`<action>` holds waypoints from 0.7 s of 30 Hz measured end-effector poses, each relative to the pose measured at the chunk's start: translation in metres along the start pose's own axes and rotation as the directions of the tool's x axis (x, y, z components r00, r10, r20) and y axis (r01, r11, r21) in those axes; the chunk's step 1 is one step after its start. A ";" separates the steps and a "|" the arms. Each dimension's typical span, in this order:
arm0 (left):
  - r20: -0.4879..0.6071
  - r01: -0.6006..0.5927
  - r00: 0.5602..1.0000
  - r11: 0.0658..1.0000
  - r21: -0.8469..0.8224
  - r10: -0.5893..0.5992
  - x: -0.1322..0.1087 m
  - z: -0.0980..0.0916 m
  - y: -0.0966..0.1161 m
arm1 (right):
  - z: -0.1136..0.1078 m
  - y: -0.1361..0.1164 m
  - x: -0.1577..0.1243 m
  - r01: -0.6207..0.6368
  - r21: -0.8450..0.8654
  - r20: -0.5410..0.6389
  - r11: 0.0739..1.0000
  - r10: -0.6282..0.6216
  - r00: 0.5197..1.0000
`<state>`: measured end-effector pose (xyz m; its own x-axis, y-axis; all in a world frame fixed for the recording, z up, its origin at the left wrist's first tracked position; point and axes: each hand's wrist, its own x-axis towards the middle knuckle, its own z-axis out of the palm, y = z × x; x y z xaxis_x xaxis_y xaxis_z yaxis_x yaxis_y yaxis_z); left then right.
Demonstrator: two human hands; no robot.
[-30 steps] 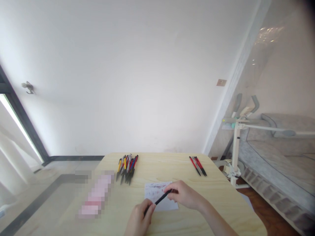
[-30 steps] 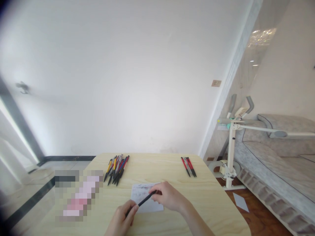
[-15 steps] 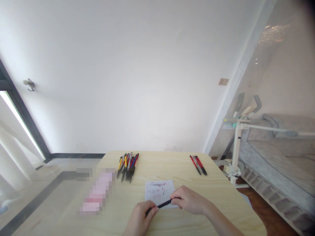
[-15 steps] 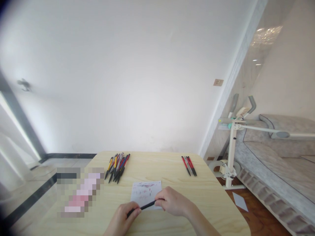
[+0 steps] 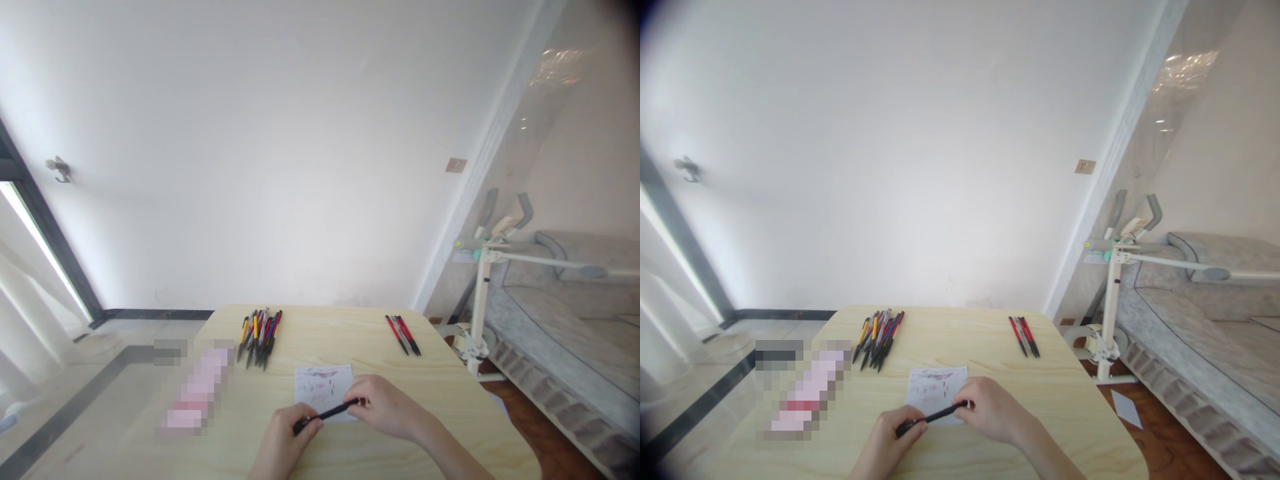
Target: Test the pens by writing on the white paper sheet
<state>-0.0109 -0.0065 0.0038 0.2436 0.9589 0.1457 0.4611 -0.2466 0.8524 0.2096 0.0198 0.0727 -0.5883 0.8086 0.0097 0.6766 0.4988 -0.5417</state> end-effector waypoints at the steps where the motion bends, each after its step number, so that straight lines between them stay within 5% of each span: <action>1: -0.004 0.007 1.000 1.000 -0.009 -0.007 0.001 0.001 -0.002 | -0.001 -0.003 0.000 0.023 -0.034 -0.020 0.999 -0.024 1.000; 21: 0.014 0.060 0.998 0.998 -0.016 -0.060 0.000 -0.003 0.012 | -0.001 0.005 -0.005 0.072 -0.324 -0.238 0.943 -0.155 0.959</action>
<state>-0.0076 -0.0088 0.0153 0.2279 0.9698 0.0875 0.4609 -0.1866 0.8676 0.2160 0.0186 0.0707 -0.5635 0.7724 0.2931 0.7395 0.6298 -0.2377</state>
